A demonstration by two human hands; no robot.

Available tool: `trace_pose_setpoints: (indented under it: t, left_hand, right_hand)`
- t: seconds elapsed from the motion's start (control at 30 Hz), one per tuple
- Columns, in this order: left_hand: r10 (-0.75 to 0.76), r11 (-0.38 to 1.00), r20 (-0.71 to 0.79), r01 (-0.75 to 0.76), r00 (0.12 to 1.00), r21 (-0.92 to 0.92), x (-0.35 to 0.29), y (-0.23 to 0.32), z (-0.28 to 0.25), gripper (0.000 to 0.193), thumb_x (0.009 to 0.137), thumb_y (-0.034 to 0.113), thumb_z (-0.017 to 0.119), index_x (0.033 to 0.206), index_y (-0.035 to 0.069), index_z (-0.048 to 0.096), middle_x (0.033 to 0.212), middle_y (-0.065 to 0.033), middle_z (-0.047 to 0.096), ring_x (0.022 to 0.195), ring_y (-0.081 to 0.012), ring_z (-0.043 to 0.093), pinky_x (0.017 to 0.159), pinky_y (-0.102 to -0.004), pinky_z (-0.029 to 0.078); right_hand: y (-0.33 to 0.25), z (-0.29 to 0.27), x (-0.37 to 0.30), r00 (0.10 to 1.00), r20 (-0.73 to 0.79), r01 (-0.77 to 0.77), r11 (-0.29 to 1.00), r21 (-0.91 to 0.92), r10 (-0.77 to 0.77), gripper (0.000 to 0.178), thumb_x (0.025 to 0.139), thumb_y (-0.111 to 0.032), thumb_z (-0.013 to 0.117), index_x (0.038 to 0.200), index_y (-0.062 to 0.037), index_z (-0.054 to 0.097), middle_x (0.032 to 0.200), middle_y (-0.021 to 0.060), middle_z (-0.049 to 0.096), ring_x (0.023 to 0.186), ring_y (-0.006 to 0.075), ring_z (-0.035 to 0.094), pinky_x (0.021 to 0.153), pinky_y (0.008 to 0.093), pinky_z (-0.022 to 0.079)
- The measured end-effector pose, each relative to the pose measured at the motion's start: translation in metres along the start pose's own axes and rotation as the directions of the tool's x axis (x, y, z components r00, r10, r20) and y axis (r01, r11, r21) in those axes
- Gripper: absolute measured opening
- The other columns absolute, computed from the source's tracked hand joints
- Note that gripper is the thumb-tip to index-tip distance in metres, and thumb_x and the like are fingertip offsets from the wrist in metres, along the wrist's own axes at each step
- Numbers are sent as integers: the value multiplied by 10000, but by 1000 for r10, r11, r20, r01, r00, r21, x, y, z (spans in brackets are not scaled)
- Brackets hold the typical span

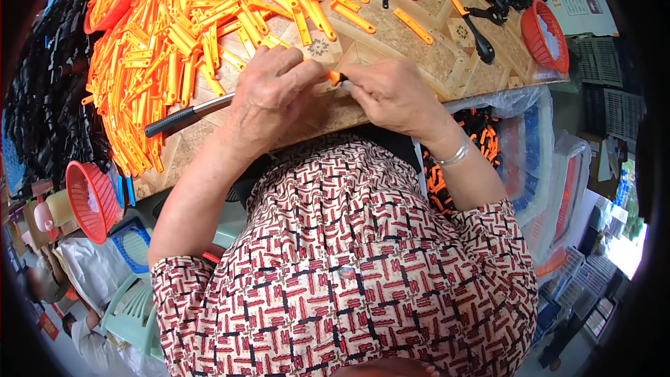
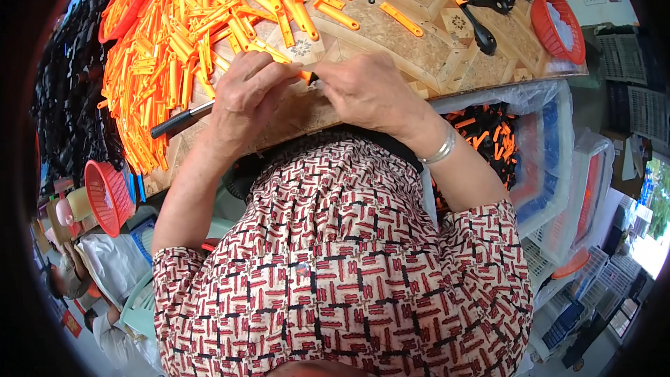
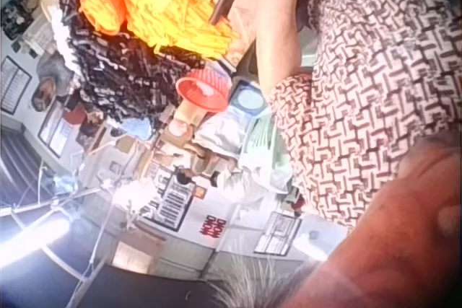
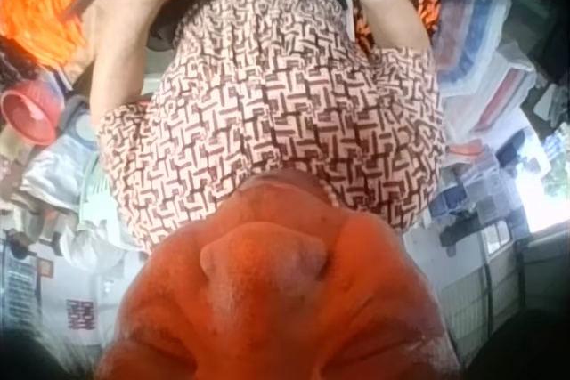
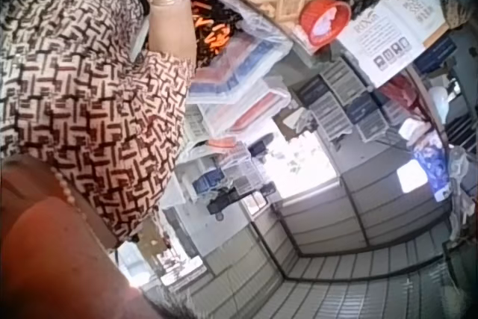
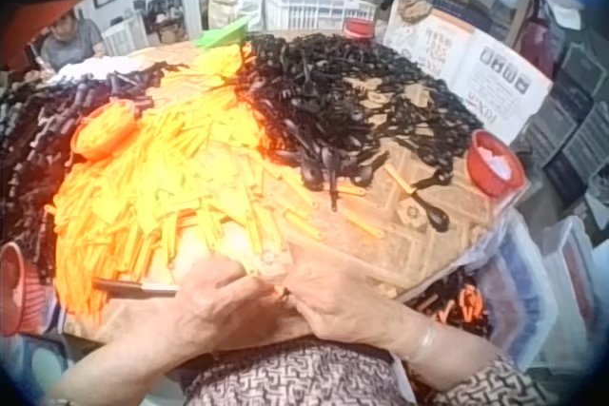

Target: The person assembles small plastic components by inserting orange plastic handles into black plastic heads. They use a small hammer to tap the handles into place, ensuring a secure fit. The person works at a wooden table, handling the parts one by one and placing the finished items on the table.

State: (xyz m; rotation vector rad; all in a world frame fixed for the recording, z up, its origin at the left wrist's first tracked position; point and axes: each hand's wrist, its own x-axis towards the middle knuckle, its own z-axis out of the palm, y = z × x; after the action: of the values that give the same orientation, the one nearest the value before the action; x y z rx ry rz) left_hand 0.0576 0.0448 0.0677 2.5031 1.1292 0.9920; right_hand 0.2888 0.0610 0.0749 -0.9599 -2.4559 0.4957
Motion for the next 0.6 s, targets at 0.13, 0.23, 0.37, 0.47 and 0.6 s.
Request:
trace_pose_setpoints:
  t: [0.13,0.23,0.37,0.47,0.6]
  left_hand:
    - [-194,972,-110,176,975,-155,13,2,-2,338,872,38,705,1199,123,691,891,-85,617,815,-234,624,723,-363,512]
    - [-329,943,-231,307,916,-125,19,-24,-21,356,907,79,685,1253,160,672,939,-76,664,883,-250,653,792,-373,528]
    - [-186,950,-14,184,982,251,15,-53,-17,268,915,72,657,1169,141,707,956,-82,631,930,-273,603,812,-371,518]
    - [-122,957,25,111,992,268,16,-52,-5,227,889,86,670,1110,127,705,963,-76,608,951,-292,568,835,-401,511]
    - [-136,958,85,110,987,263,12,-42,-15,295,847,55,681,1133,129,685,1039,-72,611,985,-294,560,870,-397,507]
  right_hand:
    - [9,-38,-2,990,-138,-34,954,-299,-8,114,879,-115,607,963,-93,681,771,106,648,698,302,652,623,422,505]
    - [75,-77,-19,941,-336,-258,753,-605,52,137,910,-182,626,990,-93,693,796,94,648,706,284,641,629,408,496]
    - [144,-97,-46,894,-408,-441,527,-727,185,210,914,-254,664,1041,-87,681,832,105,620,787,290,624,701,432,490]
    - [134,-84,-38,879,-355,-468,434,-770,319,272,894,-265,686,1094,-82,658,868,115,603,863,303,609,756,457,475]
    - [111,-71,-36,930,-281,-368,578,-729,237,340,873,-277,707,1138,-75,638,960,117,628,939,308,612,783,437,472]
